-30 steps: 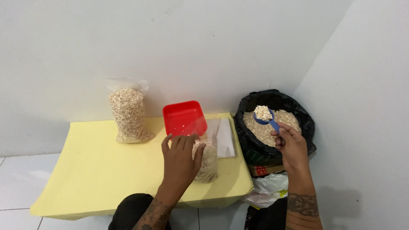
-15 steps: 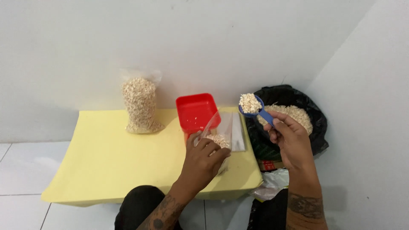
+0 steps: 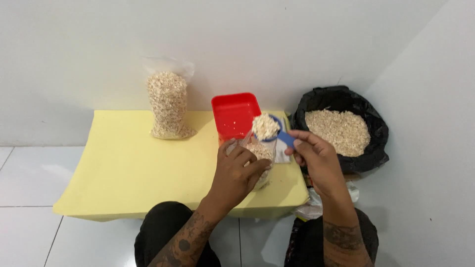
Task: Portioning wood shavings from a large bag into smaller plastic bags using a blue scoop.
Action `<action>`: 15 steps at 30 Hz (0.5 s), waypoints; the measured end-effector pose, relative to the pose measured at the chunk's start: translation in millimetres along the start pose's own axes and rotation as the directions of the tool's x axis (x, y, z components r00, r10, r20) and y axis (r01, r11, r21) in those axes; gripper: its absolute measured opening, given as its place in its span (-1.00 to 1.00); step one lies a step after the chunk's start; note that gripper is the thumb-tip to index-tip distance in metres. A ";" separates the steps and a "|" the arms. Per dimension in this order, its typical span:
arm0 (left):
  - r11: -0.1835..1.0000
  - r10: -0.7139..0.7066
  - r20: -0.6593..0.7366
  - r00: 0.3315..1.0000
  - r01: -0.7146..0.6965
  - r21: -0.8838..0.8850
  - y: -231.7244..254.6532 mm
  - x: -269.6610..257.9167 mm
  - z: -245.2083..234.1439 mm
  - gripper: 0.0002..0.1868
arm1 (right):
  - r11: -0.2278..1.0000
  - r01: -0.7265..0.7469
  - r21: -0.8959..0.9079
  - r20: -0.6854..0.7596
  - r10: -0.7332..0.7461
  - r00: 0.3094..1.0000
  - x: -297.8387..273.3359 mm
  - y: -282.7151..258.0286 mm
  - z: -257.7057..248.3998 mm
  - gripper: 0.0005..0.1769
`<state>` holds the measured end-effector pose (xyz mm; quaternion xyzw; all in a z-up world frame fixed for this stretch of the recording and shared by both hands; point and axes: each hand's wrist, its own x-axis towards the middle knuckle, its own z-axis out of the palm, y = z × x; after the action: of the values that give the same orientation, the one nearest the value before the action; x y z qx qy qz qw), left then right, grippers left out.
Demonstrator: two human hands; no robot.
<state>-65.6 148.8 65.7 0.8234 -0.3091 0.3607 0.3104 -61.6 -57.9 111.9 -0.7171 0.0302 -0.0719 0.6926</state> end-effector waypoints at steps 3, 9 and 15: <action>1.000 -0.024 0.016 1.000 0.024 -0.014 -2.0 -2.6 -0.5 -0.93 | 0.980 -0.021 -0.196 0.041 0.030 0.999 -4.8 -6.2 -0.7 -0.65; 0.999 -0.021 0.017 1.000 0.021 -0.025 -8.1 -3.5 -1.1 -0.90 | 0.879 -0.124 -0.460 0.092 0.187 0.978 -14.2 -26.0 4.5 -0.62; 0.998 -0.031 0.050 0.998 0.034 -0.059 -5.1 1.6 -2.2 -0.92 | 0.579 0.086 -0.811 0.216 0.160 0.963 -3.5 -49.4 8.8 -0.70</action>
<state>-61.8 153.1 66.7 0.8274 -0.3140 0.3258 0.3328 -66.5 -46.8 160.7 -0.9563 -0.0183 0.0614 0.2853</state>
